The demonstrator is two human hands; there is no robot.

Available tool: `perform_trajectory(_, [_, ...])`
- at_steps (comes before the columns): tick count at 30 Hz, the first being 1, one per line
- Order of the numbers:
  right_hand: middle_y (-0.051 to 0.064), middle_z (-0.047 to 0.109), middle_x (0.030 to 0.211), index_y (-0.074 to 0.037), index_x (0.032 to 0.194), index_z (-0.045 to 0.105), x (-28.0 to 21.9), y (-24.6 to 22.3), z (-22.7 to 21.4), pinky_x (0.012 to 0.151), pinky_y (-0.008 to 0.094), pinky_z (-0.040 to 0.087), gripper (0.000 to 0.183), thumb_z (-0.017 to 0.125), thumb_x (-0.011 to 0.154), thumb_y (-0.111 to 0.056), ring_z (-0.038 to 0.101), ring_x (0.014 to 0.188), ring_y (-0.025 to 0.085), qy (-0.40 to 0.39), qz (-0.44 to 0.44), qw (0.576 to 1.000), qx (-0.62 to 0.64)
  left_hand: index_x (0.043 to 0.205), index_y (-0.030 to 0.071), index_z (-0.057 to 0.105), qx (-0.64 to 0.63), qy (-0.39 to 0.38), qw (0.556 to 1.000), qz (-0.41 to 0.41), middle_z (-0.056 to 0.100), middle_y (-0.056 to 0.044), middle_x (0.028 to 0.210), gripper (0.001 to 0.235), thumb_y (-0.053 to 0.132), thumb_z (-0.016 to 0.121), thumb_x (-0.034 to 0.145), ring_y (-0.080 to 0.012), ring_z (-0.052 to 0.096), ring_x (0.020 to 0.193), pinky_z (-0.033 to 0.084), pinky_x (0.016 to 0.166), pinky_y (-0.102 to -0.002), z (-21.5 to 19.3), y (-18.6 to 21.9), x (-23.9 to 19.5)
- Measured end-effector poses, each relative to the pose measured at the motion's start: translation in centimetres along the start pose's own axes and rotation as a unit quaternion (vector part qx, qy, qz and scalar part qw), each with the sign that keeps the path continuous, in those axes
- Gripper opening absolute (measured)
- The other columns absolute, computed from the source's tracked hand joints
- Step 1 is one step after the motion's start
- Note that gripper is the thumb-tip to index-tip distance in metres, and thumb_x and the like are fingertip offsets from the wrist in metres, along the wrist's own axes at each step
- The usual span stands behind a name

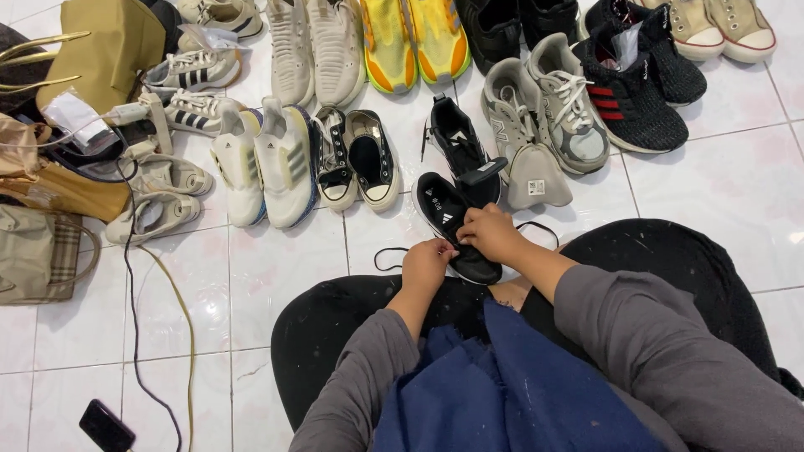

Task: The person sits on the floor surrounded by various shoes and handbags. They pick up a black sneaker and proceed to thread a black shoelace through the eyelets, pulling the laces tight and adjusting them throughout the video.

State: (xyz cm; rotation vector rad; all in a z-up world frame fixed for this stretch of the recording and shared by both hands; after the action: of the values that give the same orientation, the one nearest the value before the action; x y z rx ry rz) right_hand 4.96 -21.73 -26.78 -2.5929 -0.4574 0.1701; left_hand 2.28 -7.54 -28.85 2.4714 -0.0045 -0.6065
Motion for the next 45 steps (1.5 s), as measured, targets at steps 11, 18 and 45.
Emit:
perform_trajectory(11, [-0.003,0.051,0.086,-0.022,0.079,0.071,-0.5,-0.6,-1.0,0.083,0.032,0.034,0.015,0.079,0.088,-0.031,0.052,0.089,0.016,0.069,-0.041,0.99,0.12,0.1,0.014,0.077,-0.012,-0.006,1.0,0.008,0.078,-0.006,0.097,0.019,0.031,0.073,0.091,-0.0333,0.073,0.102,0.057,0.086,-0.044,-0.1,0.3,-0.2])
perform_trajectory(18, [-0.013,0.067,0.086,-0.031,0.088,0.08,-0.2,-0.3,-0.6,0.097,0.032,0.036,0.011,0.081,0.081,-0.04,0.057,0.1,0.012,-0.022,-0.008,0.992,0.125,0.097,0.014,0.077,0.003,0.019,1.0,0.012,0.078,-0.007,0.094,0.016,0.029,0.074,0.091,-0.0347,0.073,0.1,0.057,0.086,-0.046,-0.5,0.4,-0.2])
perform_trajectory(45, [0.006,0.079,0.099,-0.014,0.108,0.075,0.9,-0.2,-0.7,0.098,0.043,0.048,0.027,0.05,0.099,-0.017,0.059,0.11,0.032,-0.192,0.011,0.975,0.108,0.097,0.032,0.057,-0.482,0.433,0.672,-0.359,0.046,0.005,0.074,0.011,0.029,0.051,0.105,-0.011,0.04,0.054,0.028,0.045,-0.023,-27.3,-35.8,-16.7])
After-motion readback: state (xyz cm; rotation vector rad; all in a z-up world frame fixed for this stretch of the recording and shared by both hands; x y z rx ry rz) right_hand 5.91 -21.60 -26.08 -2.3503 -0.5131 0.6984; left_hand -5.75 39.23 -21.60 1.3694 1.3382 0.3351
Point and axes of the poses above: each hand's wrist, its own x-axis towards the middle knuckle, its own z-axis out of the palm, y = z × x, the point moved 9 cm from there along x, towards the middle knuckle
